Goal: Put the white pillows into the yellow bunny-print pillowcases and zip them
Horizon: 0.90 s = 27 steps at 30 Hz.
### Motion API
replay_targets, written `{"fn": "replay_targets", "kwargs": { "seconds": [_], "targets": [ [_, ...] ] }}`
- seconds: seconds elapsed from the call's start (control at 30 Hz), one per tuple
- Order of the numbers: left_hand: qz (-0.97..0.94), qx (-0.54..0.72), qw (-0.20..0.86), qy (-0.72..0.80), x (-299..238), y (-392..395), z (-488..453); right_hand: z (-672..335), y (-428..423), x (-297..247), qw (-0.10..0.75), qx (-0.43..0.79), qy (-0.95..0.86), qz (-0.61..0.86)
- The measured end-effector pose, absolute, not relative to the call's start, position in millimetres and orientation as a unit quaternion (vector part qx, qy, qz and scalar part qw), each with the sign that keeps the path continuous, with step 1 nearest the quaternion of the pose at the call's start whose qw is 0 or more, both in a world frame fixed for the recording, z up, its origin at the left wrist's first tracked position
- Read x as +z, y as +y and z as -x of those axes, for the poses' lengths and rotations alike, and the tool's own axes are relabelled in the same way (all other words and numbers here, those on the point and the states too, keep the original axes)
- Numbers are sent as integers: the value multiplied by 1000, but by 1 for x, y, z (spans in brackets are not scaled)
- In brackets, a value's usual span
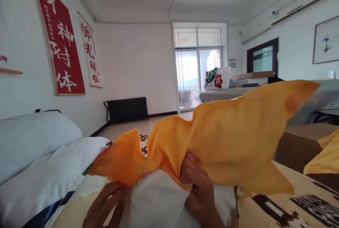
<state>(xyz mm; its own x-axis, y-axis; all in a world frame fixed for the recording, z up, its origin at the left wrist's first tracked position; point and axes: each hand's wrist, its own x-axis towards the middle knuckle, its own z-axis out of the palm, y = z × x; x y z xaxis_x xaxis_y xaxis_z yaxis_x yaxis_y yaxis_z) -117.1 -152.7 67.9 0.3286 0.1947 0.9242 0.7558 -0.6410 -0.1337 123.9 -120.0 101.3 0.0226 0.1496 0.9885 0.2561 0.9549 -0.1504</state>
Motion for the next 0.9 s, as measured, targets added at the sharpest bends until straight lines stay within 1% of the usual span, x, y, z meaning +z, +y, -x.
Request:
{"fn": "replay_targets", "kwargs": {
  "seconds": [0.13,0.37,0.43,0.53,0.57,0.63,0.77,0.9],
  "targets": [
    [782,-435,227,-384,70,-136,116,-120,-111,98,655,-58,-736,160],
    [779,-453,79,-426,43,-113,115,-103,-113,94,624,-131,-738,219],
    [763,-439,37,-474,37,-107,114,-99,-110,90,616,-145,-737,236],
    [713,-398,-91,-570,34,-102,110,-93,-107,88,609,-161,-735,250],
    [699,-386,-134,-586,33,-100,109,-91,-107,88,606,-168,-735,253],
    [692,-381,-183,-586,32,-97,110,-85,-113,90,596,-197,-737,249],
    [699,-391,-192,-567,24,-94,118,-63,-130,89,528,-276,-778,200],
    [693,-385,-139,-593,15,-92,127,-41,-132,69,447,-373,-793,181]
  ]
}}
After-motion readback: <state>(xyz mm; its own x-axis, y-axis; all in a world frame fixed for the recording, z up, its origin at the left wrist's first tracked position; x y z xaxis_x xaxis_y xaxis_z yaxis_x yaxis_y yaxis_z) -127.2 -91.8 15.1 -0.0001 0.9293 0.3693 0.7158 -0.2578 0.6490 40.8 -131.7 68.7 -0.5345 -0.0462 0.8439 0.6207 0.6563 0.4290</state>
